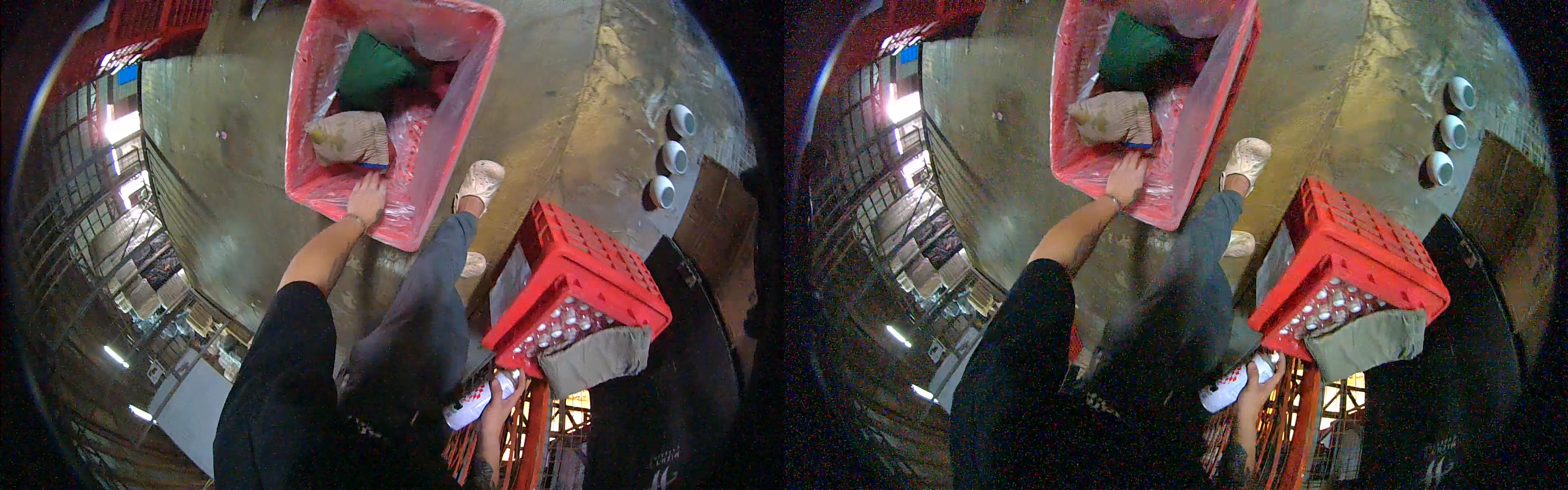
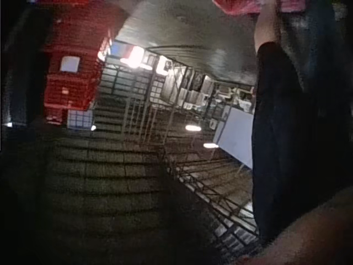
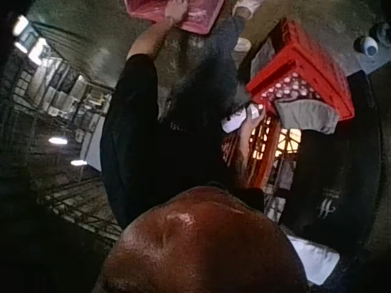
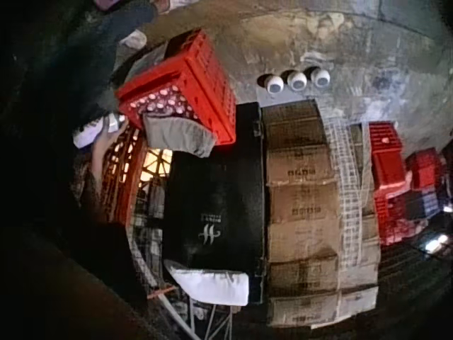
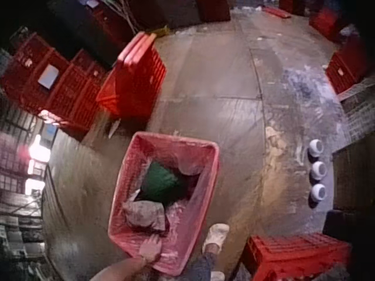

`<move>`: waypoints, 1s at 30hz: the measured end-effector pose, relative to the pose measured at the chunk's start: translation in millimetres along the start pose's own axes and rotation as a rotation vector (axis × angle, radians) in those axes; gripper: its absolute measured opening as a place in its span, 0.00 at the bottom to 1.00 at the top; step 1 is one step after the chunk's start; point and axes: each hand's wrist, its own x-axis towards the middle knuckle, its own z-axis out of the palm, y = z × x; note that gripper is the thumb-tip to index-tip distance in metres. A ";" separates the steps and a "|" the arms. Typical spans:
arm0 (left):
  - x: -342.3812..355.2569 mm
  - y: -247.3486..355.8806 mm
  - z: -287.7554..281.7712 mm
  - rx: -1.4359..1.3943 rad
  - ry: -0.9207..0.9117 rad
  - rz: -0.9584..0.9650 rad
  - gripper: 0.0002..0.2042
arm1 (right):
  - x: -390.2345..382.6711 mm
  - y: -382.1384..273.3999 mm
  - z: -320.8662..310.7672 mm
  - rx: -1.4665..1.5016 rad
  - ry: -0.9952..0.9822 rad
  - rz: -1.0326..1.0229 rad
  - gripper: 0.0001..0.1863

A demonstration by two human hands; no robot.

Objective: The person repeatedly picks up white ceramic bowls, sprays them with a white aerosol can, and places them on the floor. They also handle cloths and a red crate while moving around the workspace.

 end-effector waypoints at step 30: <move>64.0 -79.1 -149.9 -0.210 0.424 0.107 0.23 | 53.0 -39.7 26.1 0.047 -0.109 -0.044 0.38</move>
